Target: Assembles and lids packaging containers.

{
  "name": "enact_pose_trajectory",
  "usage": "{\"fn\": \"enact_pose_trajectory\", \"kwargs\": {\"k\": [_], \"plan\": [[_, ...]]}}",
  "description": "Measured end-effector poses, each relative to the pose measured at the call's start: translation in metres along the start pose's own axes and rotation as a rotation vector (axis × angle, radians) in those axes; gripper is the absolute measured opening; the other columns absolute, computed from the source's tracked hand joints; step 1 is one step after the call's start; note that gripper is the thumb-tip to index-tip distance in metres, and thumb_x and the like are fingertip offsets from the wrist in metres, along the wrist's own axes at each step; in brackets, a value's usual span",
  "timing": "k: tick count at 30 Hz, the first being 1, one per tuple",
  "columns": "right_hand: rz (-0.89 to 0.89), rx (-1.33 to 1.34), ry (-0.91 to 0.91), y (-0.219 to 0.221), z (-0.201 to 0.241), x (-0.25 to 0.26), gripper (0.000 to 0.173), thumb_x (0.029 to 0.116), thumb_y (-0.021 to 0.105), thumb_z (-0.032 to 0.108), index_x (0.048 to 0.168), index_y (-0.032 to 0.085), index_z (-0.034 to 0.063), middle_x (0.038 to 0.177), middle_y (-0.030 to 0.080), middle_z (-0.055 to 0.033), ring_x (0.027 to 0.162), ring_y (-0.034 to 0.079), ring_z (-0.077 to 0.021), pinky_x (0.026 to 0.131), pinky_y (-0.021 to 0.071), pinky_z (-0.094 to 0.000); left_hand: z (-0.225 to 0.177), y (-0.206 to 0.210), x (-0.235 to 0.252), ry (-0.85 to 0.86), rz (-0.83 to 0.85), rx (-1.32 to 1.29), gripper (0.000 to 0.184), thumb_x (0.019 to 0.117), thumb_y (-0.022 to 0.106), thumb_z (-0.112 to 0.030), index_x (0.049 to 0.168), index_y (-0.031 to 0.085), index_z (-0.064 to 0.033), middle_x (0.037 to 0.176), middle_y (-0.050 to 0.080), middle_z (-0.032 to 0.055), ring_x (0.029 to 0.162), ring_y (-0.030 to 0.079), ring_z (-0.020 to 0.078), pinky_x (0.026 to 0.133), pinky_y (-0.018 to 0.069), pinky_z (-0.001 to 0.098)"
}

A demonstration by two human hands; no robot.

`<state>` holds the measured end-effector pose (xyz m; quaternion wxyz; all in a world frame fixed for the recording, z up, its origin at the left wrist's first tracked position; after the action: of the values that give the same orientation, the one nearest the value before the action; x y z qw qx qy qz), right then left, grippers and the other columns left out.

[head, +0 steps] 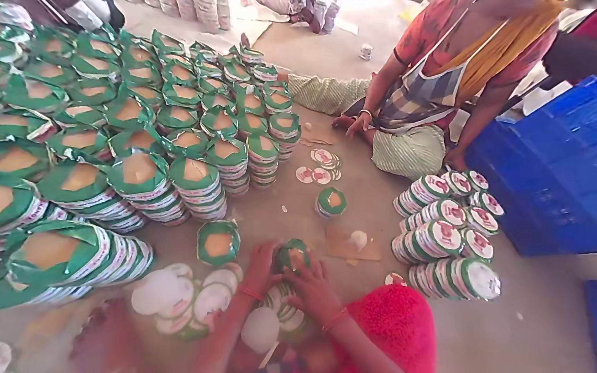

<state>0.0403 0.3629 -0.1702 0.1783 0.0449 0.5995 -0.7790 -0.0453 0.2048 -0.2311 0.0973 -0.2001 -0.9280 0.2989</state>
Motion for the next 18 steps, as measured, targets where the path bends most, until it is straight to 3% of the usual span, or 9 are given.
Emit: {"fn": "enact_pose_trajectory", "kwargs": {"k": [3,6,8,10,12,14,18], "plan": [[-0.064,0.0,-0.017,-0.009,0.003,0.014,0.069,0.095,0.055,0.063,0.154,0.049,0.0263,0.17,0.025,-0.0009,0.158,0.009,-0.0387,0.12,0.0094,-0.0717,0.001,0.003,-0.004,-0.032,-0.083,-0.038,0.107,0.0549,0.098,-0.029,0.144,0.049,0.0042,0.139,0.059,0.0232,0.129,0.051,0.0491,0.108,0.0407,0.0631],[0.015,-0.097,-0.028,-0.009,0.007,0.025,0.07,0.0959,0.057,0.059,0.156,0.046,0.0241,0.171,0.021,0.0001,0.159,0.006,-0.037,0.12,0.004,-0.0717,0.001,0.006,-0.007,-0.04,-0.116,-0.033,0.116,0.0526,0.097,-0.032,0.146,0.043,0.0089,0.141,0.058,0.0243,0.131,0.051,0.0479,0.109,0.0402,0.0615],[0.015,-0.095,-0.059,-0.016,0.01,0.03,0.066,0.096,0.052,0.064,0.15,0.054,0.0256,0.17,0.024,-0.0008,0.158,0.009,-0.0378,0.12,0.0045,-0.0716,-0.003,0.003,-0.006,-0.068,-0.089,-0.013,0.113,0.0575,0.096,-0.024,0.149,0.039,0.0098,0.145,0.053,0.0272,0.133,0.049,0.0492,0.111,0.0387,0.06],[-0.056,-0.028,-0.023,-0.025,0.006,0.033,0.068,0.0949,0.05,0.069,0.147,0.058,0.0259,0.168,0.03,-0.0025,0.158,0.012,-0.0384,0.122,0.0062,-0.0691,-0.002,0.006,-0.007,-0.031,-0.125,-0.014,0.106,0.0595,0.092,-0.013,0.147,0.038,0.013,0.14,0.058,0.0279,0.13,0.052,0.0506,0.109,0.0401,0.0612],[-0.146,-0.021,0.045,-0.028,-0.007,0.041,0.07,0.0945,0.05,0.069,0.146,0.059,0.0231,0.167,0.033,-0.0038,0.157,0.015,-0.0404,0.122,0.0089,-0.0702,0.001,0.008,-0.007,-0.017,-0.141,-0.014,0.116,0.057,0.096,-0.024,0.149,0.035,0.0119,0.137,0.062,0.0232,0.13,0.053,0.0488,0.109,0.0404,0.0612],[-0.134,-0.046,0.091,-0.025,-0.016,0.049,0.069,0.0954,0.048,0.069,0.147,0.058,0.0238,0.168,0.031,-0.002,0.157,0.012,-0.0411,0.121,0.0049,-0.0715,0.002,0.008,-0.008,-0.047,-0.126,-0.051,0.125,0.054,0.098,-0.029,0.151,0.031,0.0113,0.137,0.063,0.021,0.13,0.053,0.0483,0.111,0.0384,0.0628],[-0.151,-0.081,-0.007,-0.018,-0.009,0.05,0.069,0.0932,0.054,0.067,0.144,0.061,0.0207,0.165,0.038,-0.0029,0.156,0.018,-0.0405,0.12,0.0083,-0.0724,0.0,0.007,-0.007,-0.082,-0.12,-0.065,0.118,0.0593,0.095,-0.032,0.15,0.033,0.0115,0.137,0.063,0.0202,0.131,0.052,0.0475,0.111,0.0388,0.0612]]}}
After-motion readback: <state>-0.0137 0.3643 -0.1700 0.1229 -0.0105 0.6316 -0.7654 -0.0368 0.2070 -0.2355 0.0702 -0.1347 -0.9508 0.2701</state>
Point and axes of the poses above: each hand's wrist, its own x-axis towards the middle knuckle, its own y-axis out of the palm, z = x × y, the point moved 2 cm from there along x, towards the middle knuckle
